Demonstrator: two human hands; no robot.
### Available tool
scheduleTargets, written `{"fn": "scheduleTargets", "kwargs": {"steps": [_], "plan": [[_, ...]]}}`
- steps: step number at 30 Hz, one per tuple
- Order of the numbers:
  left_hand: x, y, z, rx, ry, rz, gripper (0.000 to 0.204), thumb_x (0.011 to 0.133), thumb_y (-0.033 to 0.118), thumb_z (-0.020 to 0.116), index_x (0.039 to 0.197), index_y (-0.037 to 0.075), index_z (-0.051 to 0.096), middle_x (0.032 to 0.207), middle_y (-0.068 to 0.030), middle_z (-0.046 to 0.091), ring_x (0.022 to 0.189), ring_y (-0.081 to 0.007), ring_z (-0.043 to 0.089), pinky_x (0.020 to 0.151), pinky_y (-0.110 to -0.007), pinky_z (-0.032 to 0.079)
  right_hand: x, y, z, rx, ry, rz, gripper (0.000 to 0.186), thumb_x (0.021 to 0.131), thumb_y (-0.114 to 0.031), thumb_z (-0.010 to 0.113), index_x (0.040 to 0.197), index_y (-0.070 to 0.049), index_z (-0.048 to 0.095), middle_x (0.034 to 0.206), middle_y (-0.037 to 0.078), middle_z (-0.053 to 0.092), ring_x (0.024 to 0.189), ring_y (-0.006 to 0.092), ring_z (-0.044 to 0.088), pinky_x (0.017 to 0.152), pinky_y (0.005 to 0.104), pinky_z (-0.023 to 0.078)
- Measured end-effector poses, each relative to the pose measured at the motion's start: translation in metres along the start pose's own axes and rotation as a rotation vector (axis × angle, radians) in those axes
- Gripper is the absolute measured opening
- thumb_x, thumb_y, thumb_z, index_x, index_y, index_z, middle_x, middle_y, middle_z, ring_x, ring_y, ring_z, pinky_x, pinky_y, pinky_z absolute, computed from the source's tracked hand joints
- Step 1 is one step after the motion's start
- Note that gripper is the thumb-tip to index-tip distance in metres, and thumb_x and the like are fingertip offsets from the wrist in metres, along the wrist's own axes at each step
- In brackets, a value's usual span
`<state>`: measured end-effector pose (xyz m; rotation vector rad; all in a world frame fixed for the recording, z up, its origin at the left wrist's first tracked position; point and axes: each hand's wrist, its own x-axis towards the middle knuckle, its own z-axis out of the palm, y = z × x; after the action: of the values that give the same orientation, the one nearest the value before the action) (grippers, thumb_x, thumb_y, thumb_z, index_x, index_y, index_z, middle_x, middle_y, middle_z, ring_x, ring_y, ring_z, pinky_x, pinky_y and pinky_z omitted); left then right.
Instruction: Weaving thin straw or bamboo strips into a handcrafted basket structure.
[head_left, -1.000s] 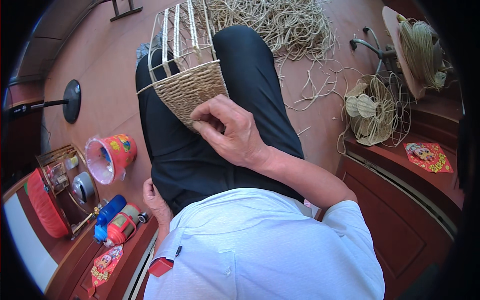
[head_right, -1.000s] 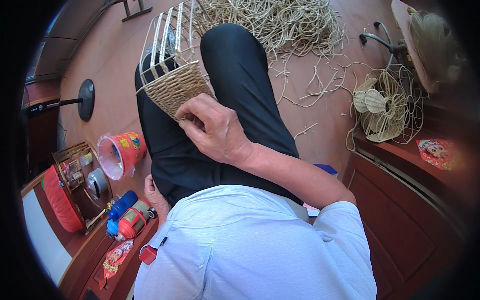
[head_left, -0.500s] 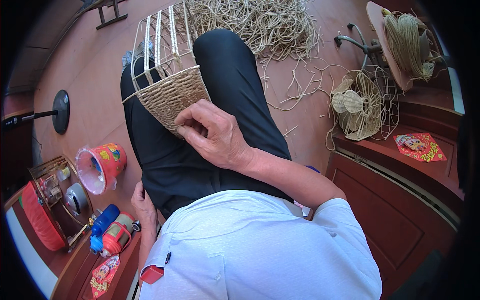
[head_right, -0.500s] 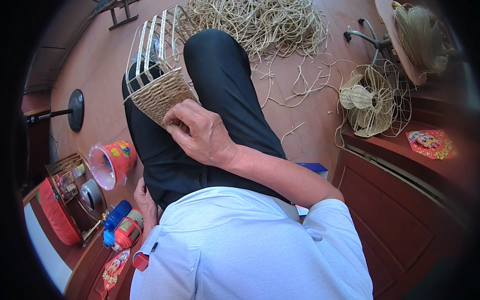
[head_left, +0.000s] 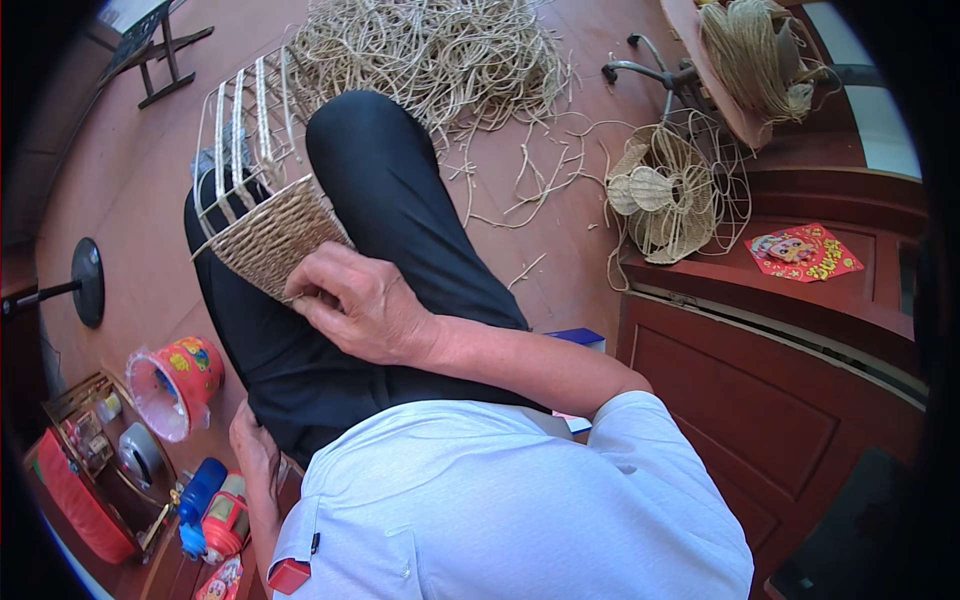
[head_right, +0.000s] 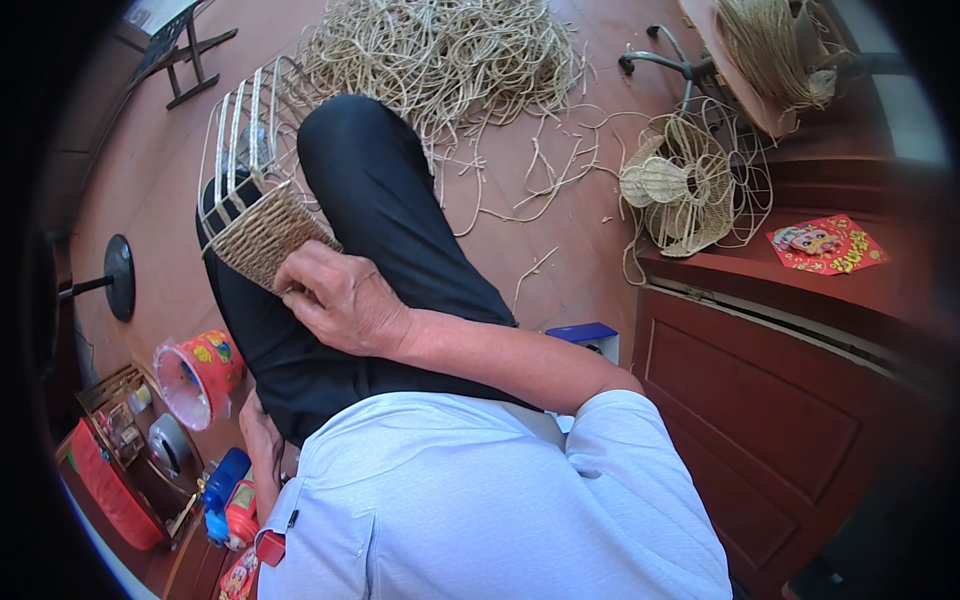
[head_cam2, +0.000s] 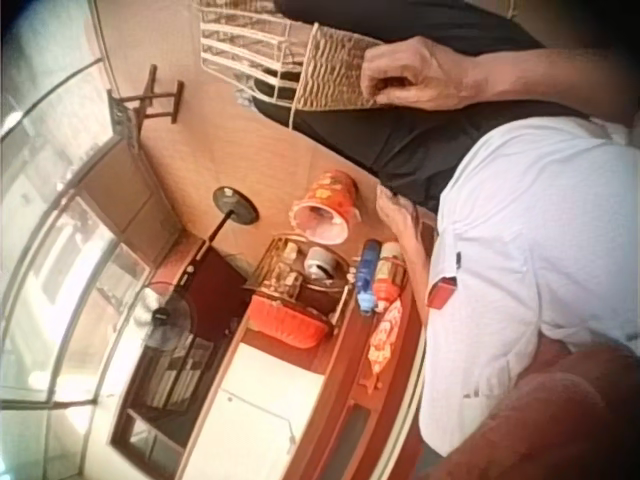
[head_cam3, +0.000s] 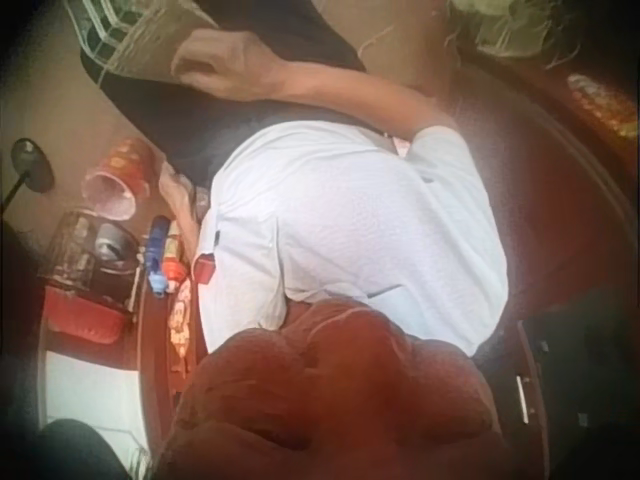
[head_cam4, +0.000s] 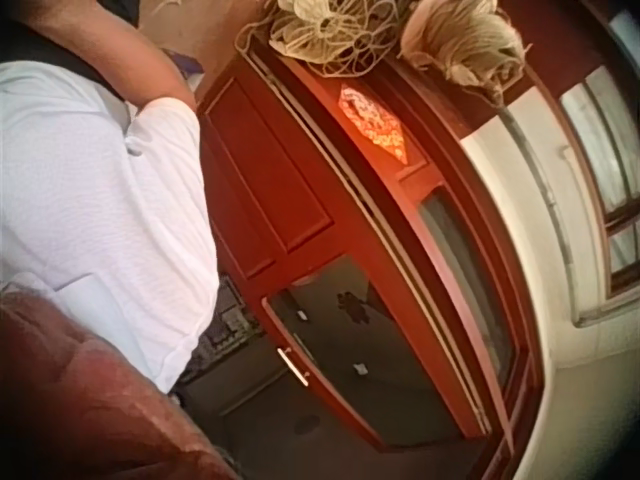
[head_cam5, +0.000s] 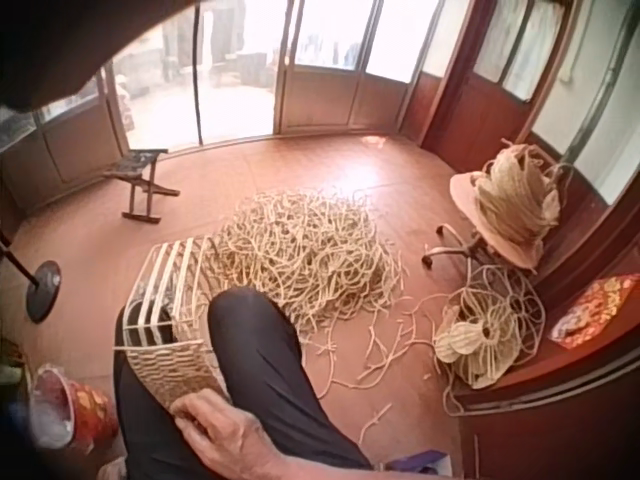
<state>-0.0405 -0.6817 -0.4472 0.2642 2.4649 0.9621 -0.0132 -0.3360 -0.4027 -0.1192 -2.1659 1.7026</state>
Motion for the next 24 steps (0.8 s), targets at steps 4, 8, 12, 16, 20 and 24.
{"fn": "scheduleTargets", "kwargs": {"steps": [4,8,12,16,20,24], "plan": [[-0.003,-0.001,-0.001,-0.051,0.015,-0.144,0.028,0.094,0.017,0.080,0.116,-0.001,0.080,0.100,-0.0048,0.080,0.096,-0.0116,0.070,0.088,-0.031,0.056,-0.001,0.003,0.004,-0.015,0.021,-0.053,0.012,0.092,-0.002,0.076,0.103,-0.003,0.071,0.094,0.013,0.067,0.081,0.0307,0.071,0.072,0.0402,0.058],[-0.008,-0.014,0.008,-0.085,0.139,-0.077,0.026,0.096,0.020,0.078,0.110,-0.002,0.078,0.092,-0.0091,0.077,0.089,-0.0142,0.070,0.083,-0.032,0.056,-0.001,0.001,0.010,-0.010,-0.020,-0.005,0.011,0.092,-0.003,0.076,0.103,-0.003,0.072,0.094,0.013,0.068,0.084,0.0314,0.072,0.074,0.0413,0.058],[-0.019,0.015,0.004,0.219,0.278,0.127,0.024,0.093,0.017,0.079,0.108,-0.001,0.075,0.090,-0.0116,0.072,0.086,-0.0176,0.069,0.079,-0.034,0.054,0.001,0.005,0.012,-0.030,-0.011,-0.060,0.010,0.094,-0.010,0.078,0.102,-0.006,0.073,0.095,0.013,0.071,0.088,0.0335,0.073,0.078,0.0425,0.059],[-0.033,0.028,0.000,0.408,0.368,0.194,0.011,0.077,-0.006,0.058,0.080,0.000,0.049,0.075,-0.0188,0.046,0.070,-0.0421,0.054,0.065,-0.050,0.044,0.002,0.007,-0.002,-0.079,-0.031,-0.010,0.011,0.094,-0.009,0.078,0.104,-0.007,0.075,0.097,0.013,0.072,0.085,0.0314,0.074,0.076,0.0411,0.060],[-0.070,0.040,-0.020,0.590,0.375,0.316,0.015,0.074,0.001,0.069,0.078,0.004,0.055,0.074,-0.0144,0.049,0.065,-0.0379,0.052,0.061,-0.048,0.041,0.003,-0.003,-0.007,-0.073,-0.070,0.071,0.011,0.095,0.000,0.077,0.105,-0.003,0.075,0.093,0.007,0.068,0.077,0.0153,0.066,0.070,0.0297,0.053],[-0.093,0.050,-0.034,0.209,0.462,-0.063,0.011,0.083,0.008,0.072,0.083,0.004,0.063,0.075,-0.0118,0.053,0.064,-0.0343,0.052,0.062,-0.045,0.042,0.004,-0.007,0.001,-0.031,-0.093,0.129,0.011,0.095,0.002,0.077,0.105,-0.001,0.075,0.093,0.006,0.067,0.076,0.0124,0.065,0.070,0.0281,0.053]]}}
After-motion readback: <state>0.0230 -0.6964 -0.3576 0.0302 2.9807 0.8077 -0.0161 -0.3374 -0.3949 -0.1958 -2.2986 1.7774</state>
